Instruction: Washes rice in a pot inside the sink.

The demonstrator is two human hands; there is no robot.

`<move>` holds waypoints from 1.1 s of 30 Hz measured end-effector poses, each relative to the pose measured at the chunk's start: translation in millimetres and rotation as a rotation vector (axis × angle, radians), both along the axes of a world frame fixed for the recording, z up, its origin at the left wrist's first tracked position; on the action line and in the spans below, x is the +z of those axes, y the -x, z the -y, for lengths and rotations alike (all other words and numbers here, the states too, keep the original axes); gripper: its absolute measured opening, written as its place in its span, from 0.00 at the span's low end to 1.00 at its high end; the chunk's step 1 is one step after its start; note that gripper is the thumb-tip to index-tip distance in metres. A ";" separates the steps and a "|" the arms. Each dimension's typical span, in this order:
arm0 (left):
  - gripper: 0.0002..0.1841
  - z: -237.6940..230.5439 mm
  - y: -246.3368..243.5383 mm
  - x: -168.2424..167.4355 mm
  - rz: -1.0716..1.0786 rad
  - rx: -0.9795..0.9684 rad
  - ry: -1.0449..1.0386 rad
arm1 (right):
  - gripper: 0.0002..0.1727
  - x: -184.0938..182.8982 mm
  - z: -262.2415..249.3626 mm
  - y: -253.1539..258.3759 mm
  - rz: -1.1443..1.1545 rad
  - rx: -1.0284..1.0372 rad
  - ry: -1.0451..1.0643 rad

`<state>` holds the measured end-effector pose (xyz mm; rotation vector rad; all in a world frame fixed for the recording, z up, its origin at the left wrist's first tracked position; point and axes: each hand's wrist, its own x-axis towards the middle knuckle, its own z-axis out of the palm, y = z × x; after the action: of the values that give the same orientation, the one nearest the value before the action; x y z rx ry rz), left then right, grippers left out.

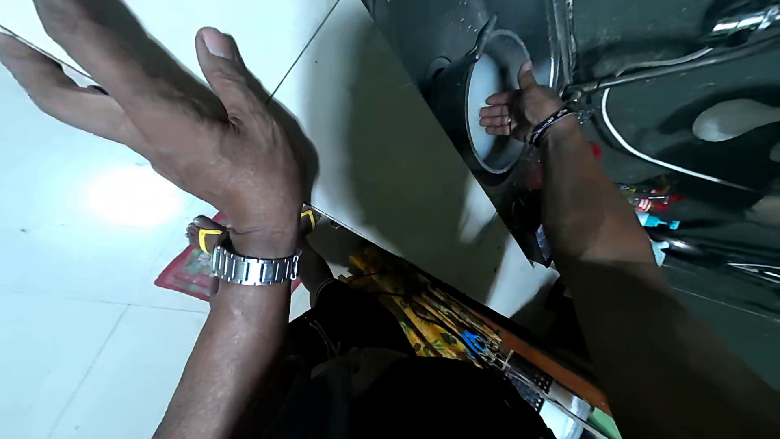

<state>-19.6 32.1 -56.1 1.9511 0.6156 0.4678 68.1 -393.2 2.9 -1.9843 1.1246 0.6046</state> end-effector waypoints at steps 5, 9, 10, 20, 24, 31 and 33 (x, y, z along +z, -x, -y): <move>0.40 -0.9 0.8 -0.8 -0.008 -0.020 0.013 | 0.52 -5.7 3.3 -0.5 0.000 -0.032 -0.010; 0.39 0.0 -0.6 1.7 0.020 -0.010 0.030 | 0.52 -7.6 0.3 -5.9 -0.008 -0.050 -0.001; 0.39 0.5 -1.0 2.0 0.030 -0.005 0.037 | 0.52 -8.2 -1.0 -6.9 -0.013 -0.050 0.008; 0.37 -0.1 -2.5 6.2 0.078 -0.021 0.035 | 0.51 -14.2 0.9 -7.1 -0.010 -0.032 0.008; 0.36 -0.8 -3.4 8.1 0.029 -0.009 -0.024 | 0.49 -16.0 8.0 -3.6 0.004 -0.045 -0.045; 0.37 0.4 5.3 31.2 -0.111 -0.067 -0.046 | 0.22 21.1 25.8 22.0 0.390 -0.046 0.201; 0.37 0.5 7.2 34.8 -0.176 -0.066 -0.060 | 0.21 34.0 51.6 30.8 0.488 -0.166 0.430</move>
<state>-26.8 31.6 -21.3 2.0778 0.6524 0.2778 37.3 -444.7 36.9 -2.1947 1.1509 -0.2274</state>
